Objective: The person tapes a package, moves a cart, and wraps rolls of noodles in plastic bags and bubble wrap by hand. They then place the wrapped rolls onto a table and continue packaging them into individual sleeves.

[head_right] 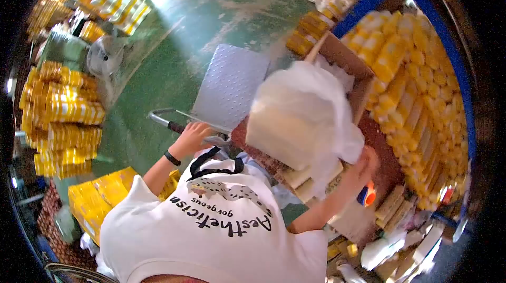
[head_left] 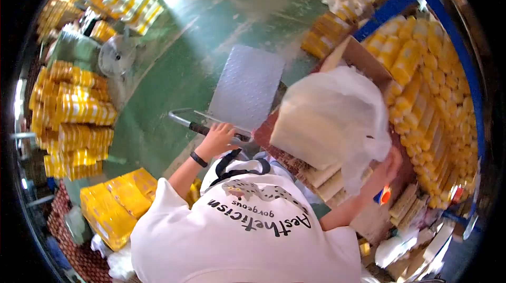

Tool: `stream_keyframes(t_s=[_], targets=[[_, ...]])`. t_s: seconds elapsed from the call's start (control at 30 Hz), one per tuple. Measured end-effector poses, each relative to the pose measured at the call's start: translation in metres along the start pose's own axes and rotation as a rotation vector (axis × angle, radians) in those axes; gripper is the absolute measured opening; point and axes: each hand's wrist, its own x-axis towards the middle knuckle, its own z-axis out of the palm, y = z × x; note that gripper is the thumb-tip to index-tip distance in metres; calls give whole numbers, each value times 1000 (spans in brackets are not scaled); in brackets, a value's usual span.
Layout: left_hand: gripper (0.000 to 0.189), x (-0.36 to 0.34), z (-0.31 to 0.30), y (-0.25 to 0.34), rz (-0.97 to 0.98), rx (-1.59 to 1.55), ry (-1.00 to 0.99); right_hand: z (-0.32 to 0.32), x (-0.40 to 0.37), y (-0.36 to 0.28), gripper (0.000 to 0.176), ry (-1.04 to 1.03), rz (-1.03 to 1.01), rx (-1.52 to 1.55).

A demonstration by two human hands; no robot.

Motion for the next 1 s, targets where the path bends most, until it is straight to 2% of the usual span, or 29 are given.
stream_keyframes(t_s=[0.07,0.1,0.17,0.2,0.23,0.27,0.3,0.33,0.37,0.4,0.43,0.47,0.5,0.57,0.7,0.73,0.77,0.83,0.93,1.0], targets=[[44,-29,17,-31,-31,335,105,6,-5,-26,25,292,-423,-335],[42,-36,27,-46,-30,360,73,7,-9,-42,27,446,-638,-491],[39,-49,42,-80,-26,410,1,22,-32,-54,26,465,-890,-322],[30,-48,61,-100,0,363,49,34,-52,-53,24,321,-908,-11],[22,-44,66,-110,14,278,81,56,-76,-75,22,100,-1014,122],[23,-39,65,-113,25,258,76,79,-99,-97,20,-147,-1080,257],[24,-32,63,-118,44,238,72,107,-117,-113,14,-533,-1148,304],[23,-28,60,-126,114,197,122,133,-143,-93,17,-784,-1015,306],[22,-26,59,-133,187,154,168,176,-181,-87,20,-834,-784,255],[25,-24,64,-143,232,140,193,217,-206,-80,28,-1098,-532,57],[27,-22,58,-148,246,84,151,263,-234,-50,37,-1125,-589,-9],[27,-17,55,-155,293,64,106,298,-258,-9,48,-1127,-731,-152],[28,-11,52,-164,337,43,61,323,-282,48,53,-1167,-745,-313],[30,2,43,-177,407,18,32,354,-291,77,49,-1479,-210,-706],[30,42,40,-197,514,113,49,368,-289,96,40,-1218,-330,-732],[29,57,42,-201,521,169,70,375,-282,96,42,-1182,-292,-734],[30,72,36,-200,458,213,-55,384,-274,99,43,-1145,-256,-733],[31,104,37,-193,357,250,10,400,-254,109,45,-1064,-254,-744],[36,138,41,-182,316,313,23,404,-230,89,46,-996,-215,-767],[39,150,29,-172,284,310,-40,404,-221,86,40,-939,-256,-798]])
